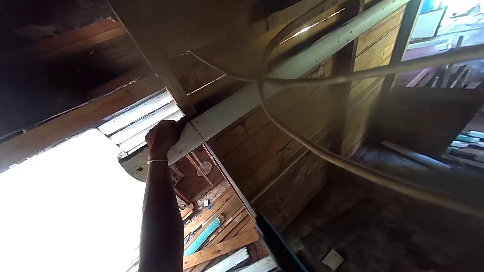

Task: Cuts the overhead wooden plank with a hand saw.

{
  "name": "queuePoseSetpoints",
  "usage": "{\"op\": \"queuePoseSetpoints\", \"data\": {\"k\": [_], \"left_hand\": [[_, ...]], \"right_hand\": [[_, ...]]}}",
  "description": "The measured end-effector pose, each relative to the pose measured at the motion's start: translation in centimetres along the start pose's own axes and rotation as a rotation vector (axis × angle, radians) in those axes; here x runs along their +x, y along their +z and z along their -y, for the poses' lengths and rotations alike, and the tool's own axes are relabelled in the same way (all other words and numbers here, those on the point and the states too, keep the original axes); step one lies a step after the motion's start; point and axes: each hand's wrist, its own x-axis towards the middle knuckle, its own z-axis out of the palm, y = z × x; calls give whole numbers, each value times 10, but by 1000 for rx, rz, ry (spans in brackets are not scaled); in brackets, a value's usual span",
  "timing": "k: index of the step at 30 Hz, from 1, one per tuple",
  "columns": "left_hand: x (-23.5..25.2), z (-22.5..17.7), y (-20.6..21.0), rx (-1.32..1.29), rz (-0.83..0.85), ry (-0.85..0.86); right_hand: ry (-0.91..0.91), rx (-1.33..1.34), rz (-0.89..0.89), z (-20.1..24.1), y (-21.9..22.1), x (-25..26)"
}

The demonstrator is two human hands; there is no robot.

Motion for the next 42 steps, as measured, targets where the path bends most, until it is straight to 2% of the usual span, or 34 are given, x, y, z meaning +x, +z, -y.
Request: {"op": "queuePoseSetpoints", "data": {"k": [4,6,10,13,19,21,24,27,32,35,36,38,42], "left_hand": [[2,-1,1,8,22,-20],[2,1,-1,7,32,-19],[-2,13,3,-9,-9,119],[0,19,6,-39,-37,189],[5,13,-3,-54,46,146],[7,18,-3,-66,42,175],[3,25,4,-78,7,222],[-7,17,10,-65,-74,142],[-16,10,18,-21,-175,94],[-16,6,17,3,-166,56],[-12,-2,9,32,-120,7],[-21,-4,10,93,-45,-48],[-14,-15,12,140,-134,-60]], "right_hand": [[-76,-24,-123,-18,39,45],[-85,-30,-128,-21,50,51],[-14,-15,-107,-19,35,29],[-59,-4,-82,-23,28,21],[-83,-26,-127,-30,67,76],[-124,-67,-119,-34,71,65],[-113,-53,-107,-37,52,25],[-53,48,-70,-30,39,14],[-89,104,-135,-36,78,80],[-85,82,-129,-36,73,92],[-71,74,-123,-32,64,88],[14,47,-98,-15,47,45],[75,4,-26,-9,18,-2]]}}
